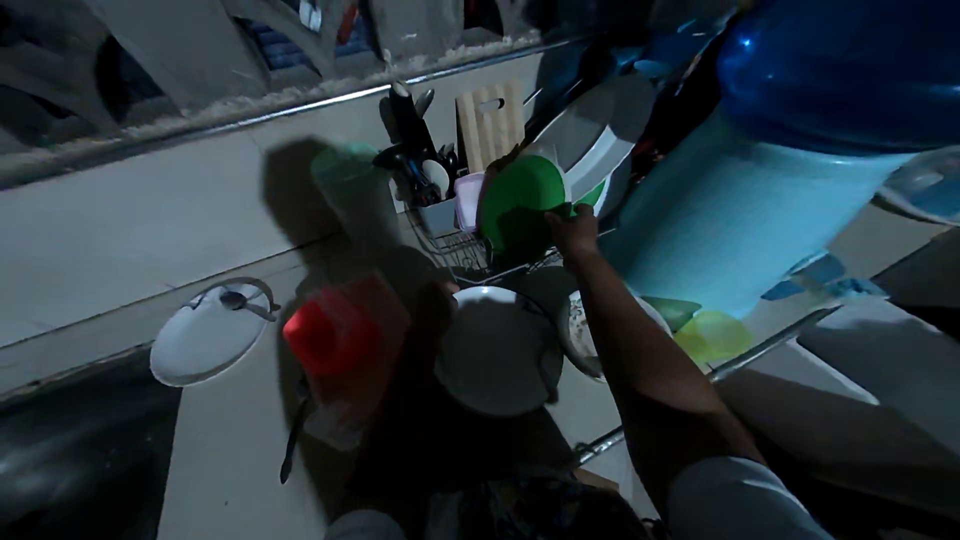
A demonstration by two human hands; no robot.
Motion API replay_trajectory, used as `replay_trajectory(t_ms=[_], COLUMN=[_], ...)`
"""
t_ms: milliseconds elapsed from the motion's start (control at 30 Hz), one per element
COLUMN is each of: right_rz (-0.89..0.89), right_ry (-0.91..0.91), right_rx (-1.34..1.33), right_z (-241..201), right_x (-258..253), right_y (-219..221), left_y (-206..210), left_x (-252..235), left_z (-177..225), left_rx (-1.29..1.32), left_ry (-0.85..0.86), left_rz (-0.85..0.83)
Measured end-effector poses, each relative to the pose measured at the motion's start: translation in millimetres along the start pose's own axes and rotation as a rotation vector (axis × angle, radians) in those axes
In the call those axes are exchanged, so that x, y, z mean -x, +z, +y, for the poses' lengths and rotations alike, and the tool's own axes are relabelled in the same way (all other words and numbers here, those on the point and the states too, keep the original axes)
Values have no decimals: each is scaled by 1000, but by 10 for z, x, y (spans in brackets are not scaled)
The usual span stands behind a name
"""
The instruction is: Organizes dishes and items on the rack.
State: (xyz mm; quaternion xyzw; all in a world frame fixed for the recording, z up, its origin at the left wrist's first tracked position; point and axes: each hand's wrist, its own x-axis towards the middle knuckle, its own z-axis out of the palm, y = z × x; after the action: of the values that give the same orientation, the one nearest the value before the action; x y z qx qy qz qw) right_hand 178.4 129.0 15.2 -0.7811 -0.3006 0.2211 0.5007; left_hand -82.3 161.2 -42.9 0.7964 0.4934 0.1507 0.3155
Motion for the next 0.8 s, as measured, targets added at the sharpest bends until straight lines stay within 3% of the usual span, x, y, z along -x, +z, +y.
replay_trajectory(t_ms=[233,467,800], right_rz=[-77,-120,-76], right_ry=[38,133,-30], right_rx=[121,-291,-517], right_z=[2,226,-4], right_x=[-163,-375,-154], right_y=[-16,111,-101], left_y=[-45,-50,-89], left_x=[46,32,33], left_z=[116,151,265], left_rx=[-76,-132,-82], left_ry=[-46,-66,-58], left_rz=[-69,-101,-81])
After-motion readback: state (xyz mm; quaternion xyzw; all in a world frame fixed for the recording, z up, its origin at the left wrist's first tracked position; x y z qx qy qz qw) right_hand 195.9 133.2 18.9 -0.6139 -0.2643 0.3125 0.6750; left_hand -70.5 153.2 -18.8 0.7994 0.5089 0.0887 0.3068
